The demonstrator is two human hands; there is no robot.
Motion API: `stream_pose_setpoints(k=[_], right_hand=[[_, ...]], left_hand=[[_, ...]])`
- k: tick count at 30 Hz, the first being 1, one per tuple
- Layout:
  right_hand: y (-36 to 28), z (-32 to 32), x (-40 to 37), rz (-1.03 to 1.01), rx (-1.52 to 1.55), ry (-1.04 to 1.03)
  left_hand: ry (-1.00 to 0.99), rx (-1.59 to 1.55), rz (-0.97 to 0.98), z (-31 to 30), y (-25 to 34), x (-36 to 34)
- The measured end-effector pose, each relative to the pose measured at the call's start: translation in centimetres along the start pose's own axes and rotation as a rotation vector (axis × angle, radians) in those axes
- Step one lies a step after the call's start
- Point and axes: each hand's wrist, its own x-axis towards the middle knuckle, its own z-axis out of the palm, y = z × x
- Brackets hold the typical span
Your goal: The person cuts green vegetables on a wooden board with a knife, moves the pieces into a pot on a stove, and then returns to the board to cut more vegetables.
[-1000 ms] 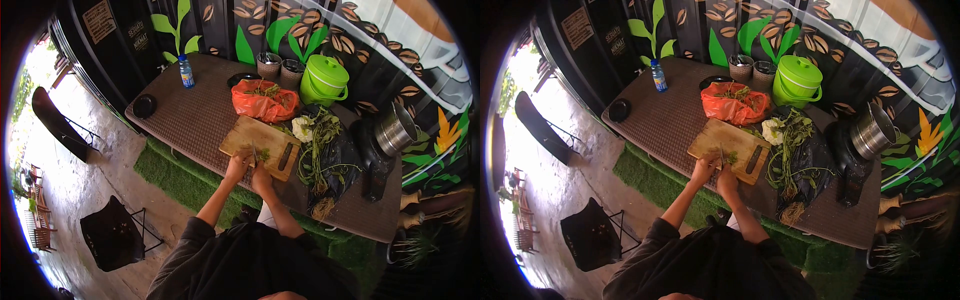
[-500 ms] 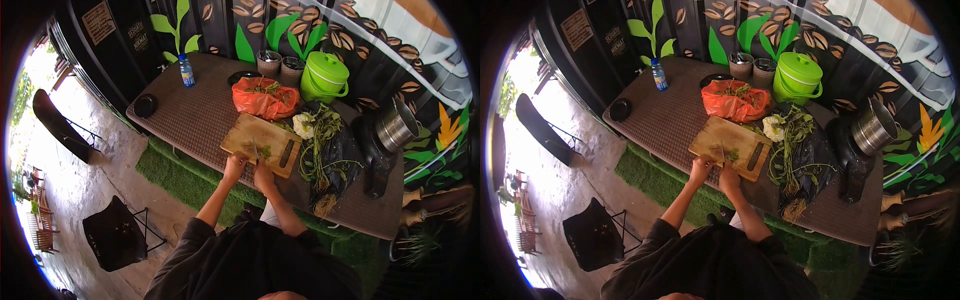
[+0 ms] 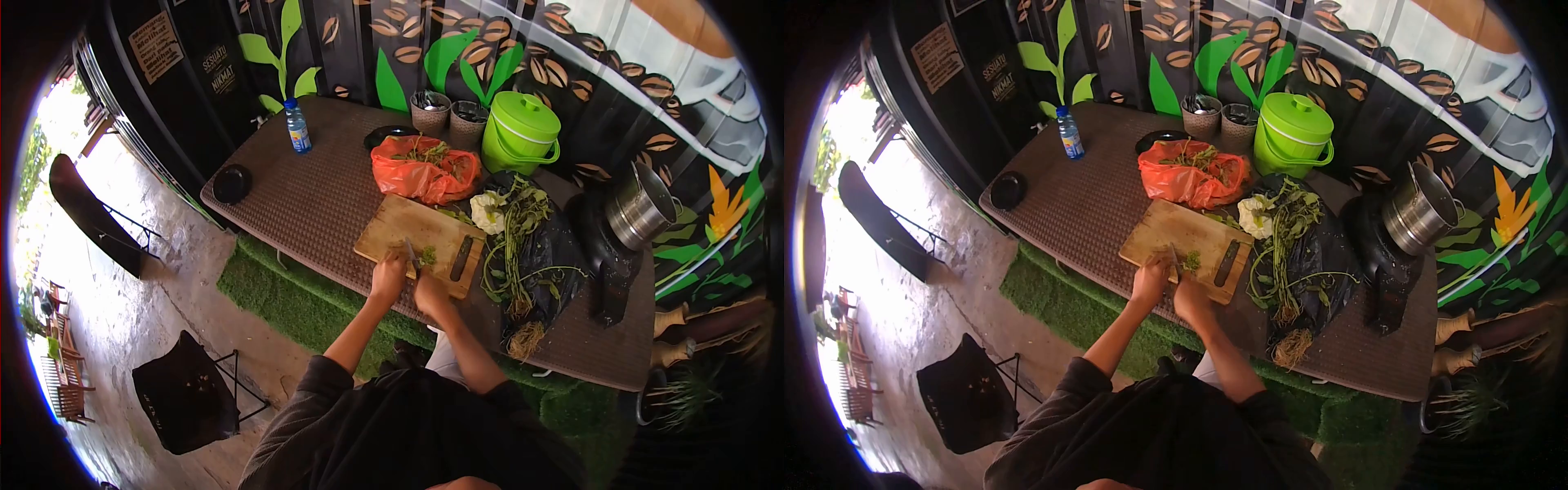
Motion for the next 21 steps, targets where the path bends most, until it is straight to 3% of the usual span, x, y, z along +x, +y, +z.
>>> stream_pose_setpoints(k=[1, 3, 10, 13, 15, 17, 21], right_hand=[[0.2, 1.6, 0.0, 0.003, -0.003, -0.001], [-0.4, 3.4, -0.8, -0.095, 0.028, 0.267], [-1.6, -1.6, -0.6, 0.054, 0.017, -0.114], [-1.0, 2.2, -0.6, -0.019, 0.096, 0.067], [-0.8, 2.6, -0.1, 0.01, 0.131, 0.065], [-0.1, 2.5, 1.3, -0.085, 0.106, 0.133], [-1.2, -1.6, 0.6, 0.056, 0.213, -0.112]], left_hand=[[-0.017, 0.002, -0.04, 0.2, 0.1, -0.1], [0.004, -0.028, -0.024, 0.0, 0.3, -0.4], [0.012, -0.123, -0.052, -0.8, 0.8, -0.5], [0.053, -0.148, -0.018, -0.6, 0.5, -0.5], [0.048, -0.177, -0.026, -0.7, 0.3, -0.3], [0.04, -0.205, -0.041, -0.9, 0.0, -0.3], [0.033, -0.294, -0.042, -1.0, -0.9, 0.0]])
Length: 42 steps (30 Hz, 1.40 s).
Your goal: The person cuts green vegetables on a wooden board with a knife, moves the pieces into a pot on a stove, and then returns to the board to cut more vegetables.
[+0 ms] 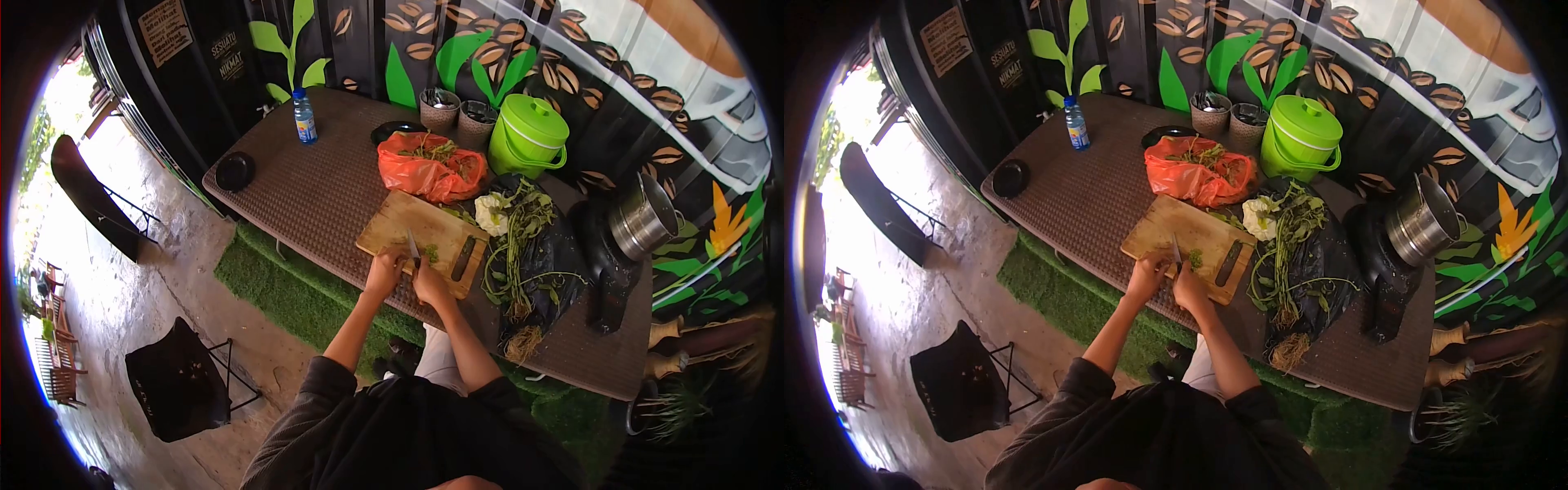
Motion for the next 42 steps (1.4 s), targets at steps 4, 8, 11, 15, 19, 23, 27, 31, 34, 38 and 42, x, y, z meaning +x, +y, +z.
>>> stream_pose_setpoints(k=[4, 8, 11, 15, 19, 23, 27, 31, 34, 38, 42], right_hand=[[0.8, 3.7, -0.8, -0.139, 0.0, 0.274], [1.3, 4.2, 0.8, -0.104, -0.024, 0.305], [-0.1, 1.0, 0.6, 0.001, -0.041, 0.015], [0.4, 4.4, -0.9, -0.153, 0.012, 0.348], [-0.1, 3.0, 0.2, -0.07, -0.054, 0.283], [-0.1, 1.5, 0.6, -0.08, -0.155, 0.165], [0.0, 3.8, 0.3, -0.111, -0.125, 0.275], [-0.2, 2.9, 0.9, -0.077, -0.08, 0.235], [0.3, 2.6, 0.0, -0.084, -0.066, 0.167], [-1.0, 3.8, -2.2, 0.007, -0.168, 0.08], [0.7, 3.9, 1.5, -0.177, -0.212, 0.199]], left_hand=[[0.016, -0.069, -0.037, -0.1, 0.3, 0.0], [0.024, -0.071, -0.05, -0.1, 0.5, -0.2], [0.059, 0.039, 0.05, 0.4, 0.2, -0.4], [0.024, 0.099, 0.008, 0.2, 1.5, -1.4], [0.074, 0.041, 0.042, 0.3, 2.0, -2.1], [0.046, 0.016, -0.004, 0.1, 1.7, -1.3], [-0.012, -0.027, -0.137, -0.3, 1.9, -0.5], [-0.018, -0.006, -0.165, -0.1, 1.3, -0.6], [0.027, -0.055, -0.163, 0.1, 1.3, -1.0], [0.082, -0.121, -0.176, 0.1, 1.1, -1.2], [0.116, -0.111, -0.152, 0.2, 0.6, -1.6]])
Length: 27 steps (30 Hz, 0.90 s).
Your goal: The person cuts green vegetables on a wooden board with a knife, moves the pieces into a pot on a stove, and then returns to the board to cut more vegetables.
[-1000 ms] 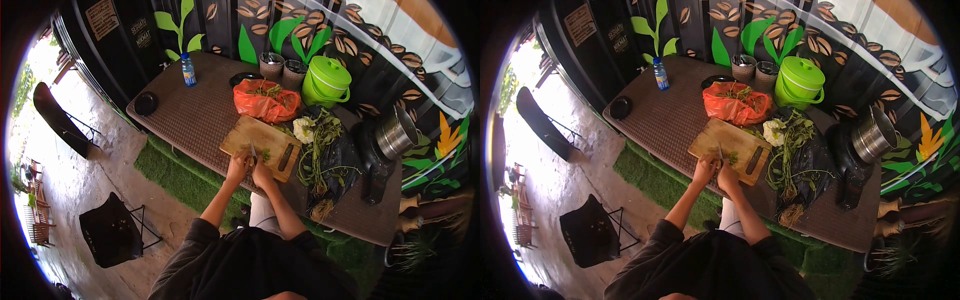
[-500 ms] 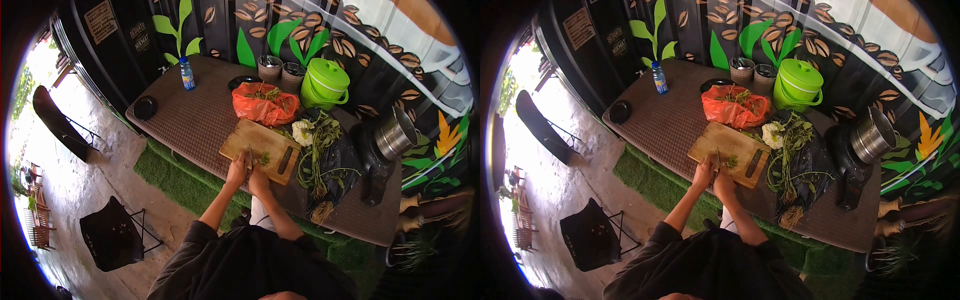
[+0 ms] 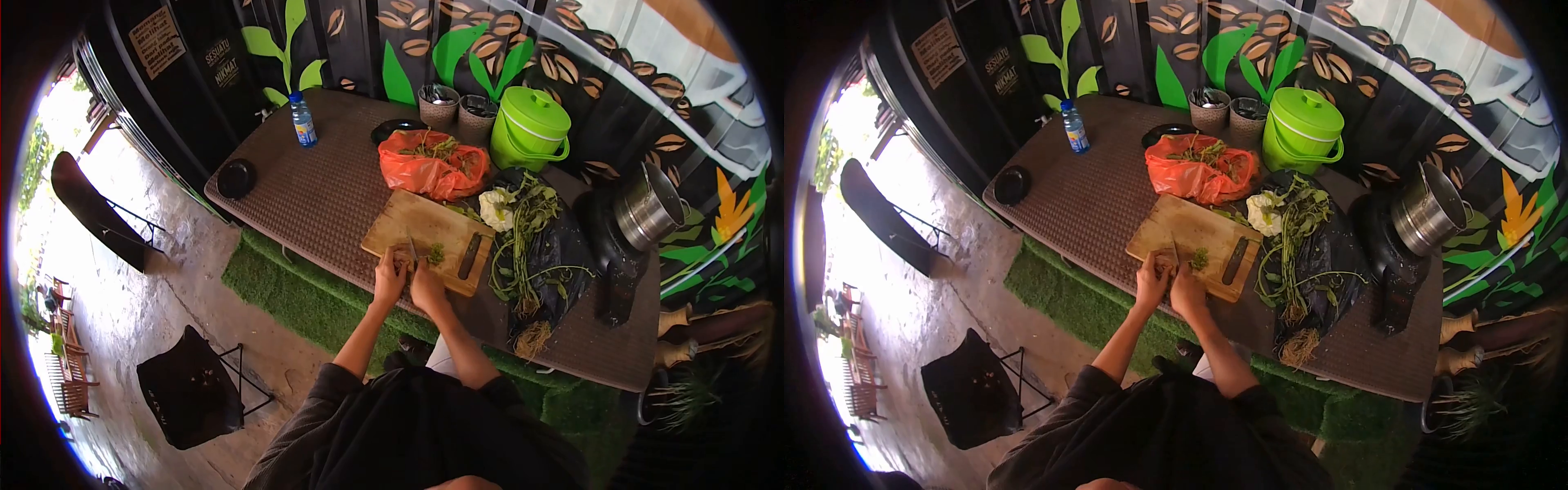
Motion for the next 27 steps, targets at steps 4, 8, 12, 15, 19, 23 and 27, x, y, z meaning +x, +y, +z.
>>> stream_pose_setpoints(k=[4, 8, 12, 15, 19, 23, 27], right_hand=[[-1.3, -0.9, -2.0, 0.068, 0.144, 0.095], [-3.2, -1.7, -2.7, 0.213, 0.11, -0.124], [-0.7, -2.0, -0.6, 0.082, 0.07, -0.113], [-1.8, -1.3, -1.9, 0.126, 0.126, -0.047], [-2.3, 0.2, -1.5, 0.162, 0.091, 0.028], [-2.0, -0.5, -1.3, 0.14, 0.151, 0.02], [-1.8, -0.1, -1.5, 0.133, 0.132, 0.053]], left_hand=[[0.058, -0.025, 0.066, 0.2, -0.4, 0.0], [0.112, -0.006, 0.076, 1.1, -1.9, -0.1], [0.052, 0.032, -0.001, 0.7, -0.8, -0.4], [0.103, -0.038, 0.03, 0.8, -0.7, -0.2], [0.062, -0.015, 0.001, 0.2, -0.3, 0.1], [-0.059, 0.005, 0.067, -0.3, -0.7, 0.4], [-0.105, -0.01, 0.068, -1.9, 1.0, 0.5]])
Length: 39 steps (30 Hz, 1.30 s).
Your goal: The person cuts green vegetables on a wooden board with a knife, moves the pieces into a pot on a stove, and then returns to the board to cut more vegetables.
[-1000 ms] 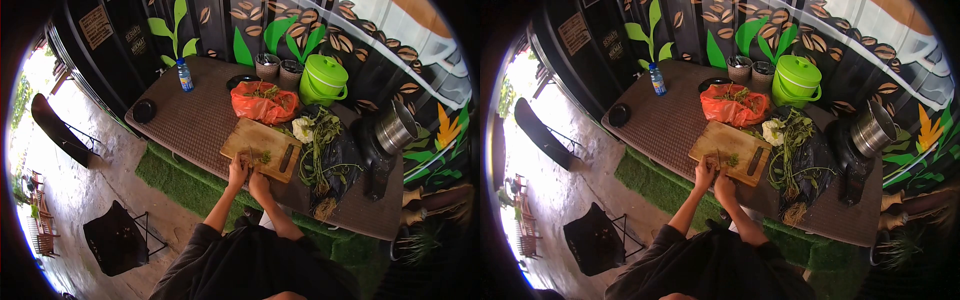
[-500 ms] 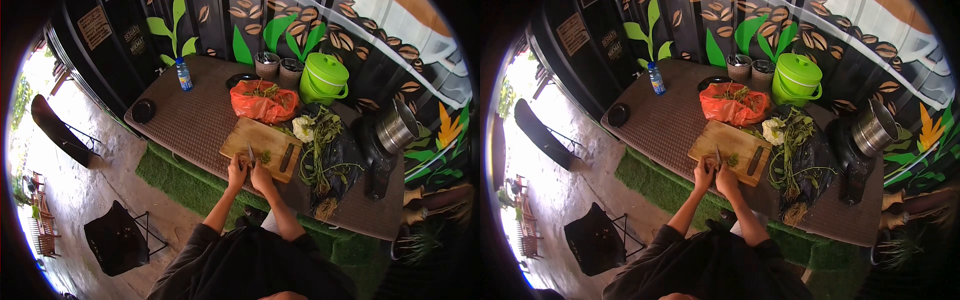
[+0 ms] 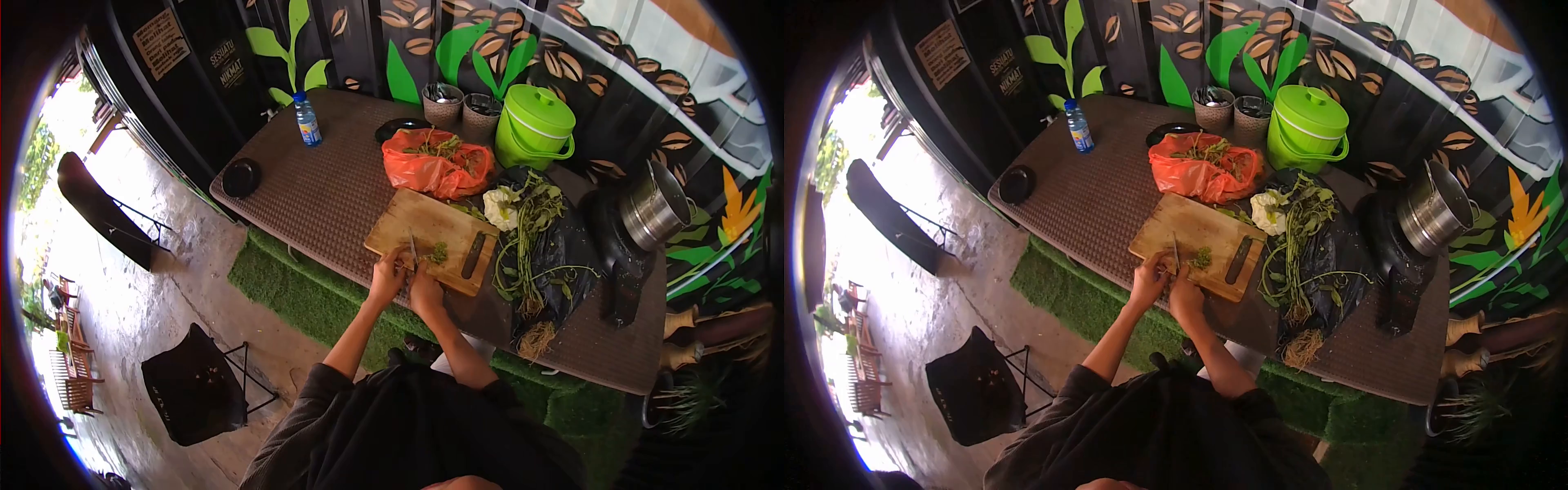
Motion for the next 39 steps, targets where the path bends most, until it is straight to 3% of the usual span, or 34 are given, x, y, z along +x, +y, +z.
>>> stream_pose_setpoints(k=[3, 6, 11, 18, 20, 25, 31, 33, 39], right_hand=[[0.2, 0.0, 0.1, 0.044, 0.012, -0.057], [1.2, -0.3, 0.0, 0.021, -0.051, 0.012], [1.8, -3.0, -0.1, 0.023, 0.009, -0.169], [2.0, -3.1, 0.4, 0.075, -0.063, -0.202], [3.3, -0.8, 0.6, -0.066, -0.029, 0.014], [2.3, 0.2, 0.1, 0.002, 0.116, 0.087], [1.8, -1.3, 1.0, 0.073, -0.047, -0.152], [1.9, 0.0, -0.1, 0.01, 0.071, 0.024], [2.7, 1.6, 1.5, -0.085, 0.0, 0.152]], left_hand=[[0.003, -0.083, -0.051, -0.3, -0.6, 0.1], [0.015, -0.098, -0.08, -0.2, -0.9, 0.6], [0.002, -0.002, -0.045, -0.2, 0.1, 1.4], [-0.015, -0.083, -0.087, 1.9, -0.3, 1.9], [0.006, -0.044, -0.083, 2.1, -0.2, 1.9], [0.032, -0.061, -0.089, 1.8, 0.4, 1.7], [0.068, -0.114, -0.135, 2.0, -0.3, 1.4], [0.08, -0.1, -0.134, 2.0, -0.1, 1.7], [0.113, -0.079, -0.111, 2.2, 0.2, 1.1]])
